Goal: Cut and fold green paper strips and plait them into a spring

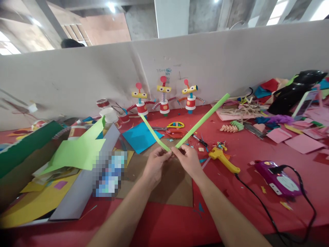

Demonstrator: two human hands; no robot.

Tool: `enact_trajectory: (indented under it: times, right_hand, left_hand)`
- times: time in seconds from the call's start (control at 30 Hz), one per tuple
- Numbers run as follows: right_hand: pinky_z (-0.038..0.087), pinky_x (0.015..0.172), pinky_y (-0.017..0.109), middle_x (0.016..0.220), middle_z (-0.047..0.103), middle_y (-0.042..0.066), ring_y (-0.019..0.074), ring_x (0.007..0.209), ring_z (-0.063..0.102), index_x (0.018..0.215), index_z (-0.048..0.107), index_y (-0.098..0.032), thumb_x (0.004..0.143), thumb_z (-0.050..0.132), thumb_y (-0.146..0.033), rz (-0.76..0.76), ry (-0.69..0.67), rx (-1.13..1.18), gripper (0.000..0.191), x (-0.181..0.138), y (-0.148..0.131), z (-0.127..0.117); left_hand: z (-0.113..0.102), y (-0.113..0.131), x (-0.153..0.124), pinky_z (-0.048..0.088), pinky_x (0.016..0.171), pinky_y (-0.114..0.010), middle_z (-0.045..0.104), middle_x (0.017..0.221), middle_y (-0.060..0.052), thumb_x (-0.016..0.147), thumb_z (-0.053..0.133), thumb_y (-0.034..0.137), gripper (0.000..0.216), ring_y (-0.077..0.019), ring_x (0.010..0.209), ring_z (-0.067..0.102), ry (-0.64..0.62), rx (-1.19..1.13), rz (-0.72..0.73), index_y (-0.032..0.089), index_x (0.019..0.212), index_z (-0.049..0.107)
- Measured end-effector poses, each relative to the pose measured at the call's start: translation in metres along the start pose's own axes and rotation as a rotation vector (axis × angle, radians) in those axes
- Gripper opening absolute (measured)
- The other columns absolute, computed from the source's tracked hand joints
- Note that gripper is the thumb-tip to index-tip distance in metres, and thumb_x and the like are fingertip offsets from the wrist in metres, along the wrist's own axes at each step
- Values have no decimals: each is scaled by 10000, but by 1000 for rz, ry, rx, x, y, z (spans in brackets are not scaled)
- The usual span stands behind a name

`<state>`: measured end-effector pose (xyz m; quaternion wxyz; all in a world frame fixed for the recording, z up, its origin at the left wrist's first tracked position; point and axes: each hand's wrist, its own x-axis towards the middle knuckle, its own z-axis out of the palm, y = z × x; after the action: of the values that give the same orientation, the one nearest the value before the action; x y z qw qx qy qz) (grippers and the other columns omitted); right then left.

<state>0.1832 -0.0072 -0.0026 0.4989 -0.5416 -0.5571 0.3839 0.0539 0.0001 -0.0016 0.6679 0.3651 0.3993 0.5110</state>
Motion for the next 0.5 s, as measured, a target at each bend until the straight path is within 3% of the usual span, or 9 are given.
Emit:
enact_trajectory:
  times: [0.17,0.27,0.5]
  right_hand:
    - [376,569,287,624,617,26,179,596,534,666,591,-204,771,566,-455,-108,73,-197,273,-2,5,2]
    - [366,573,286,612,599,22,175,598,516,636,559,-206,779,551,-469,-97,70,-232,299,-2,5,4]
    - [406,596,268,671,590,-4,159,645,531,722,561,-197,773,557,-483,80,-58,154,291,0,8,7]
  left_hand:
    - [-1,-2,2,415,597,-207,610,630,-3,572,753,276,200,-91,587,538,41,67,32,139,680,655]
    - [-1,-2,2,401,584,-200,602,608,0,577,738,238,158,-84,568,513,61,80,50,133,661,655]
    - [3,-6,1,395,569,-208,580,595,8,573,715,187,128,-94,568,508,98,40,138,139,647,623]
